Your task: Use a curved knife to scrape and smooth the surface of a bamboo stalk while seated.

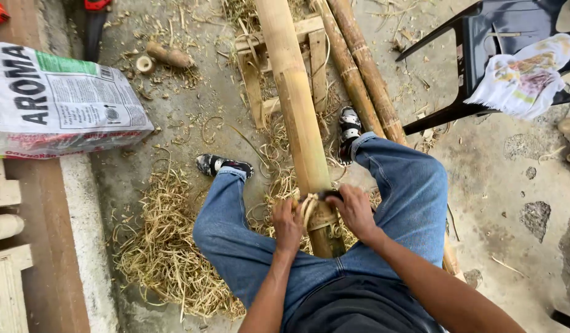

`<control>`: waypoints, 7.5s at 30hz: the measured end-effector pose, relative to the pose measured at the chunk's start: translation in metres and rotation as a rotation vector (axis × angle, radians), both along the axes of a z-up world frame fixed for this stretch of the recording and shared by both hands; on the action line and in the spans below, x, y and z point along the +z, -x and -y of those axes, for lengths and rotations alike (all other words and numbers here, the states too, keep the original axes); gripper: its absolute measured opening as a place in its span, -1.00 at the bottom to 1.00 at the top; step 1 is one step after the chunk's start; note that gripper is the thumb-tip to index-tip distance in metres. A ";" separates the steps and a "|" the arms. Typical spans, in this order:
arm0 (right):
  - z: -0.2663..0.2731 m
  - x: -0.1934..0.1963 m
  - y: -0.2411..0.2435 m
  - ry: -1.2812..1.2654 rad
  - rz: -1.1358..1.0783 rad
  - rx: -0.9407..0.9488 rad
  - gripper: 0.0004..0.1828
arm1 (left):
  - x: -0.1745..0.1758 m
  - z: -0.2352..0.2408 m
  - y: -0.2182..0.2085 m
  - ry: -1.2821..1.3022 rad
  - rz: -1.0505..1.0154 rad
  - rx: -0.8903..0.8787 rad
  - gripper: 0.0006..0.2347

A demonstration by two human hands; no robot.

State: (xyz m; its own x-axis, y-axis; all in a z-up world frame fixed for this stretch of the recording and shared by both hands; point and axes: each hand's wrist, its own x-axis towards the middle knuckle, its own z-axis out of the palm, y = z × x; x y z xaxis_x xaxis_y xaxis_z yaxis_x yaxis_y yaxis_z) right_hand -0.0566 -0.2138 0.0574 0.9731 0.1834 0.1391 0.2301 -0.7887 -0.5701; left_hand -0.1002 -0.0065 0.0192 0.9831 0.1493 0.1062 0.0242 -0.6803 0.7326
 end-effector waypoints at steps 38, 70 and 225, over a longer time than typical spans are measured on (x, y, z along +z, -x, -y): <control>0.017 -0.087 0.025 -0.182 -0.510 -0.011 -0.70 | 0.061 -0.076 0.046 -0.168 -0.347 0.257 -0.63; -0.089 -0.014 -0.034 0.053 -0.852 -0.490 0.12 | -0.075 -0.165 0.030 -0.339 0.298 0.595 -0.71; -0.018 -0.047 -0.239 -0.242 -0.199 0.002 -0.51 | 0.043 -0.039 -0.251 -0.251 -0.201 -0.143 -0.70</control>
State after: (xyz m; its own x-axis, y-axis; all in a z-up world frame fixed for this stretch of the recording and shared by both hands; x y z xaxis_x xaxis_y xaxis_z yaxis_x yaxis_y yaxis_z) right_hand 0.1825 -0.1957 0.0104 0.9854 0.1699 -0.0140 0.0966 -0.6243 -0.7752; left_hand 0.1504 0.0323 0.0624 0.9971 0.0023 -0.0755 0.0423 -0.8453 0.5327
